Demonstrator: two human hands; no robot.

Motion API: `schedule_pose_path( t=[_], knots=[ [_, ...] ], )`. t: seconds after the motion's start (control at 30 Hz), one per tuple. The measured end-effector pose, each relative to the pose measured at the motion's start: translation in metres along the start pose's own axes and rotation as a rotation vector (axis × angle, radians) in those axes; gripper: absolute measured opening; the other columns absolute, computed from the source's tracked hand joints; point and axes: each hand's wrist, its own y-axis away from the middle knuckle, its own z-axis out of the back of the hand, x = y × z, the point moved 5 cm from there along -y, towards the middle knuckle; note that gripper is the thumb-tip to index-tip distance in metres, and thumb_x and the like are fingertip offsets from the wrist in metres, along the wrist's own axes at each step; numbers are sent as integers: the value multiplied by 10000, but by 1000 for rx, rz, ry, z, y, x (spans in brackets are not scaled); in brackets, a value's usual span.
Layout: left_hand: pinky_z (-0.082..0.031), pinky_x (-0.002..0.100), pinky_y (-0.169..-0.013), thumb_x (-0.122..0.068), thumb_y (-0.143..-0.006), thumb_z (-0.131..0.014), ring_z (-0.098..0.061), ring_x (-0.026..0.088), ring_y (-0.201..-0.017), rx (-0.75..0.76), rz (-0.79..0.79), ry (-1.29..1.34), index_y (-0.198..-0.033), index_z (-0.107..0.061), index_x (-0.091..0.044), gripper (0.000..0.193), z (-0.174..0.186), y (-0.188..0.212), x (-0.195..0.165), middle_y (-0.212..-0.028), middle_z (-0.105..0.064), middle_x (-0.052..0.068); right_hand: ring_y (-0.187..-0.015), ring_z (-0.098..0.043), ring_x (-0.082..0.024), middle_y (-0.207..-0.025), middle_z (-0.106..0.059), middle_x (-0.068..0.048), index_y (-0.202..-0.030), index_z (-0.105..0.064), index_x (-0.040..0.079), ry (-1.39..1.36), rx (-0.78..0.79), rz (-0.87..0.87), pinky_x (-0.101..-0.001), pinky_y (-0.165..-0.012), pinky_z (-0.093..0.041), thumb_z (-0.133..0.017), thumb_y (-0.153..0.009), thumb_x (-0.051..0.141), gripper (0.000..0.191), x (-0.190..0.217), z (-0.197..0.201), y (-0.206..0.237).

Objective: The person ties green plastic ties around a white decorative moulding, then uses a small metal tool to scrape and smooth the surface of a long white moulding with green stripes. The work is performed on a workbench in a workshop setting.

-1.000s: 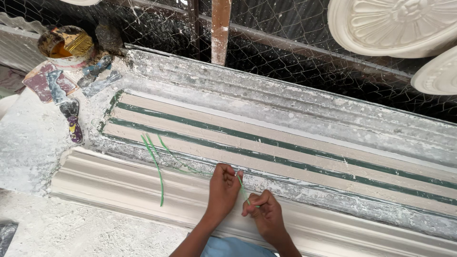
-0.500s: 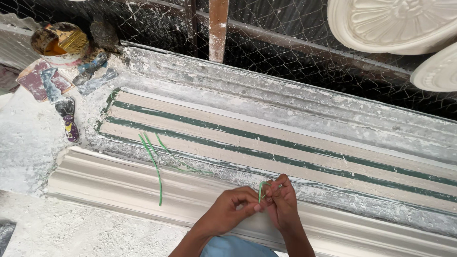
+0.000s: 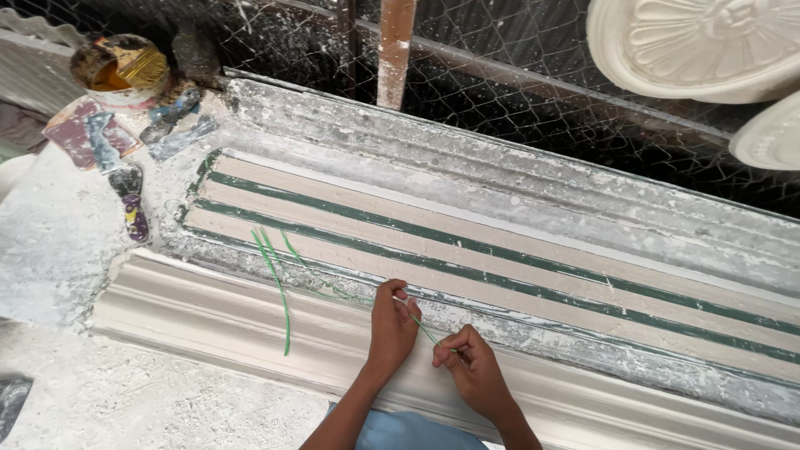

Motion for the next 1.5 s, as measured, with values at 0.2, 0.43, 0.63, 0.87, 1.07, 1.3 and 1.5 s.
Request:
schedule_pose_path(
  t=[0.2,0.43,0.63,0.87,1.07,1.3,1.5],
  knots=[
    [-475,251,-782,-201,-1002,-721,-572,76,-853,816,307,144,-1071,-708,-26,189,17,25,11,-915,-658,11,-767,-594,-154,-837,-701,-106,-984,-562,38,-165,-162,-129,-318,-754,-509,-611,-1015,175,149,-26,49,-12],
    [-539,292,-757,-273,-1046,-594,-662,137,-841,561,313,196,-1059,-713,-58,246,25,-7,53,-932,-731,45,-1060,-684,-181,-1274,-720,-110,-1330,-554,115,-234,-292,-332,-328,-884,-550,-448,-1020,306,379,-20,45,-18],
    [-564,440,-743,-195,-982,-624,-682,352,-876,-4,-101,-685,-1100,-745,-34,234,45,-53,70,-1001,-695,178,-1074,-684,-203,-1301,-693,-132,-1371,-553,100,-250,-271,-367,-346,-883,-569,-430,-1042,253,383,-20,42,-18],
    [-541,471,-802,-169,-984,-620,-647,365,-934,-44,-181,-831,-1197,-702,-56,255,62,-40,75,-1041,-670,188,-1024,-688,-210,-1198,-703,-139,-1318,-581,42,-313,-267,-367,-351,-857,-563,-465,-1045,223,348,-59,56,-4],
    [-474,464,-865,-37,-855,-601,-577,302,-1086,14,-245,-1175,-1172,-679,-169,352,116,-35,77,-1183,-608,97,-994,-678,-209,-1158,-699,-137,-1298,-589,30,-344,-291,-397,-359,-833,-563,-472,-1045,225,340,-75,55,2],
    [-474,432,-905,-46,-866,-635,-566,271,-1072,183,-295,-1341,-1041,-666,-154,208,119,-50,94,-1139,-572,78,-980,-682,-198,-1144,-700,-132,-1277,-602,25,-273,-239,-373,-351,-832,-563,-477,-1042,202,319,-68,42,-11],
    [-472,456,-927,36,-761,-640,-572,331,-1116,94,-467,-1086,-1124,-701,-113,397,110,-42,49,-1245,-593,157,-975,-671,-199,-1132,-707,-122,-1257,-601,7,-258,-216,-337,-353,-837,-558,-474,-1051,220,322,-61,34,-8]
  ],
)
